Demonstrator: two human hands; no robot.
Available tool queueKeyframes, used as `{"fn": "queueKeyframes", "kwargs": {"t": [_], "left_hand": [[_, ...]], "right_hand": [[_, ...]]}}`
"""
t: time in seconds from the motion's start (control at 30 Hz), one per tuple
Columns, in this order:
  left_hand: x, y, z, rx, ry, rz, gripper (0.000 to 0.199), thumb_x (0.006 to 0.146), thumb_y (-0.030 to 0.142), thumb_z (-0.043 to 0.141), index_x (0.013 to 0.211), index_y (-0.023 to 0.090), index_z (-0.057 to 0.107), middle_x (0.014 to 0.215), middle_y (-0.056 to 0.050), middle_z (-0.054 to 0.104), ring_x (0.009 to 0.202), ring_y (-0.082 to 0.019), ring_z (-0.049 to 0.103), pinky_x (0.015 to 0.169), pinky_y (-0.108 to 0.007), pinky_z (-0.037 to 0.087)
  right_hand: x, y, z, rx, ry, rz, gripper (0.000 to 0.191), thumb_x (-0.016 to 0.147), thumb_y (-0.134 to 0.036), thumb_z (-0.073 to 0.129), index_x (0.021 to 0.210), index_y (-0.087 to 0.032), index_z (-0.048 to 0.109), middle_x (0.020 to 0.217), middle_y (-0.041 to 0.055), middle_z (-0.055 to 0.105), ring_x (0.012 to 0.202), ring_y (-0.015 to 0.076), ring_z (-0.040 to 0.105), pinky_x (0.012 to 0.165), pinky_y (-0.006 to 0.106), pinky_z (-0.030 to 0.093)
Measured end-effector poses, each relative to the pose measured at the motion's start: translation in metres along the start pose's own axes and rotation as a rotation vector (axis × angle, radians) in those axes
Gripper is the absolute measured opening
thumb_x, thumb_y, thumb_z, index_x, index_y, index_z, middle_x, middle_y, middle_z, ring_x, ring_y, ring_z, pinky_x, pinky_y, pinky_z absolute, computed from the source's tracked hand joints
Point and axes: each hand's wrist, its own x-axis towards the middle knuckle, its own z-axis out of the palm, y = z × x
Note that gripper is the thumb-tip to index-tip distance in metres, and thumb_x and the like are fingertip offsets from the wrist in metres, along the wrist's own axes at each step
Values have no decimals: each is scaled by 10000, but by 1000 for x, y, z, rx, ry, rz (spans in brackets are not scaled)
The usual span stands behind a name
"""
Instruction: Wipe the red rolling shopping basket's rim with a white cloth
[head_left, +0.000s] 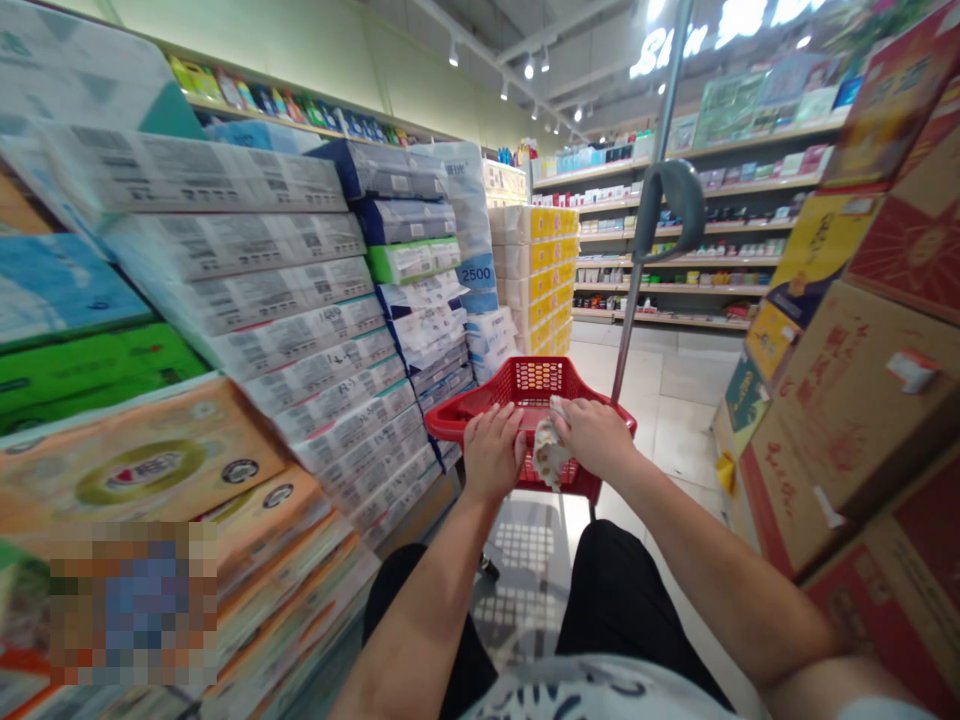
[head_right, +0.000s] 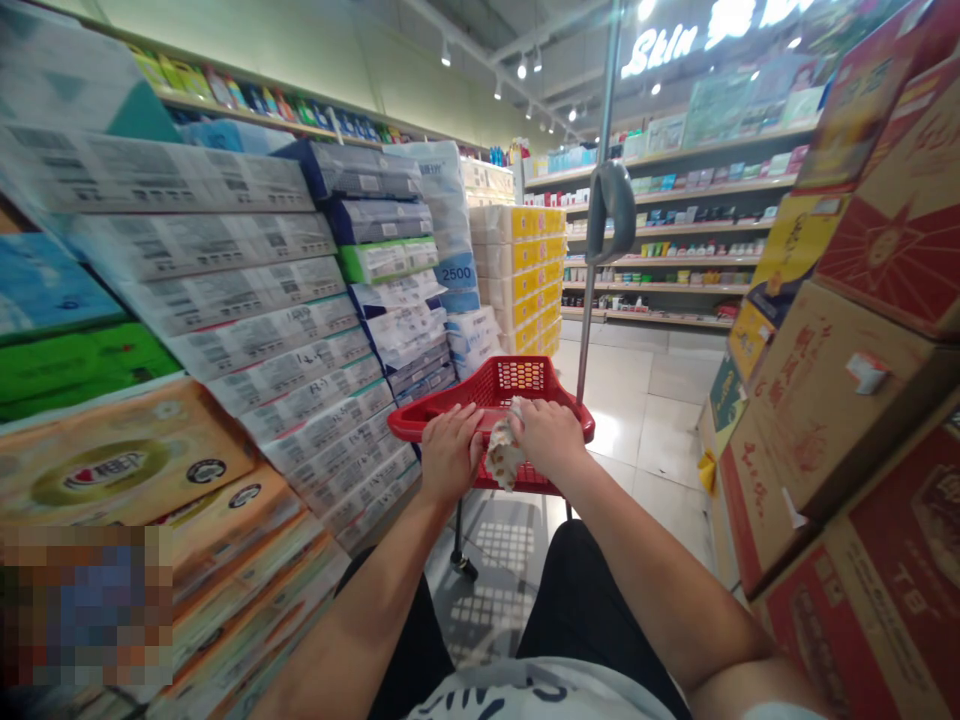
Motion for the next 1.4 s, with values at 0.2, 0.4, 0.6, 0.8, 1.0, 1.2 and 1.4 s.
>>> {"fn": "queueKeyframes", "kwargs": {"t": [0.2,0.4,0.6,0.8,1.0,1.2,1.4], "left_hand": [[-4,-4,-7,-7,4,-11,354,898,269,441,1232,221,547,1294,-82,579,1246,-255,469,1043,-464,308],[-8,-14,-8,9,20,-9,344,897,252,427,1216,216,549,1292,-71,578,1253,-249,460,1053,-447,298],[-9,-14,-8,12,18,-1,342,903,258,423,1218,215,549,1295,-69,577,1253,-244,458,1053,-441,299],[-10,-18,-7,14,27,-3,341,910,260,411,1216,217,553,1294,-74,578,1256,-246,459,1050,-446,299],[-8,-13,-5,12,28,17,352,911,274,425,1237,204,539,1298,-82,576,1248,-244,465,1053,-446,292],[-8,-17,-6,20,35,45,348,908,267,431,1233,203,536,1296,-70,579,1247,-244,462,1043,-448,297],[-6,-26,-6,12,41,20,322,895,244,435,1190,201,559,1272,-70,591,1228,-245,471,1042,-446,305]], "right_hand": [[-42,-17,6,88,231,-130,335,943,-281,461,1246,-202,578,1277,90,596,1107,223,572,916,352,383],[-35,-21,-3,153,103,-153,349,930,-337,490,1250,-224,570,1210,64,640,1062,206,593,883,330,408],[-25,-21,8,65,145,-26,338,926,-366,488,1151,-162,635,945,94,712,826,202,634,772,319,411],[-40,-9,2,119,153,-364,362,926,-275,496,1283,-249,549,1288,53,586,1122,211,540,953,349,359],[-52,-21,13,138,261,-138,417,896,-275,522,1304,-191,527,1299,100,570,1191,243,500,1017,402,322],[-55,-19,5,196,232,-131,360,849,-197,546,1201,-243,601,1226,50,620,1167,230,523,1057,434,298],[-28,14,-21,357,377,4,345,904,-199,459,1230,-198,571,1086,88,650,1025,198,596,895,351,493]]}}
